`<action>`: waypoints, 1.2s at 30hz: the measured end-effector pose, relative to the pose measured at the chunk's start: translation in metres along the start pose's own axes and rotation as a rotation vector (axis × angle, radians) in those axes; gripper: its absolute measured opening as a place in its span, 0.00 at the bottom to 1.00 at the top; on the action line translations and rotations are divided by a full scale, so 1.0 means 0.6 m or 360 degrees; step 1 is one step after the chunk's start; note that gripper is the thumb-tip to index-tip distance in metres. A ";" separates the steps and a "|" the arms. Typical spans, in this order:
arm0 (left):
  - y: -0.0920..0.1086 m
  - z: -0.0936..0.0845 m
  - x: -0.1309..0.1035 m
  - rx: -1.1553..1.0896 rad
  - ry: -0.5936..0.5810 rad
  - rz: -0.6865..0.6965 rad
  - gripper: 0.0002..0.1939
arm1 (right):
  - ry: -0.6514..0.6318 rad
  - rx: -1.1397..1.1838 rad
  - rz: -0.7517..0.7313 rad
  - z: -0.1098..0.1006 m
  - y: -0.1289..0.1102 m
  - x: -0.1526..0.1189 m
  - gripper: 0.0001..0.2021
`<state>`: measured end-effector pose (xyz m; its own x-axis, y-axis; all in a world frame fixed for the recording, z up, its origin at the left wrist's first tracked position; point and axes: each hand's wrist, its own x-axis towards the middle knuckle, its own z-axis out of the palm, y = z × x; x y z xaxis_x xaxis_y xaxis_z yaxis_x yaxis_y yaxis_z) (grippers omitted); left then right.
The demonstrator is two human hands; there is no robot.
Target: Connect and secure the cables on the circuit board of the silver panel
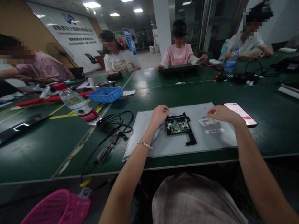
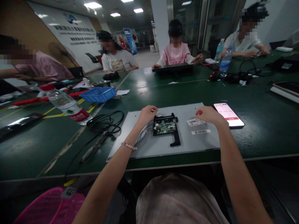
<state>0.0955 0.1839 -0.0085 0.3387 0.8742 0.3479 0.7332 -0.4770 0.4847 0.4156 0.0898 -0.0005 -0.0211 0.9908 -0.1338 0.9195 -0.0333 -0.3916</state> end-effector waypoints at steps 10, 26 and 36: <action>-0.008 0.005 0.002 0.0004 -0.0035 0.0004 0.09 | -0.0155 0.0162 0.0183 0.009 0.015 0.004 0.11; 0.030 -0.012 -0.007 -0.0228 -0.0152 0.0336 0.10 | -0.0405 0.0917 -0.0141 0.021 -0.089 -0.014 0.12; 0.094 -0.016 -0.036 -0.0522 -0.0768 0.0992 0.13 | -0.0532 0.0912 -0.0252 0.039 -0.097 -0.007 0.14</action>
<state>0.1240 0.1374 0.0190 0.8922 0.3509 0.2844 0.1468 -0.8207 0.5522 0.3530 0.0843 0.0018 -0.3429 0.8988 -0.2732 0.5443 -0.0470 -0.8376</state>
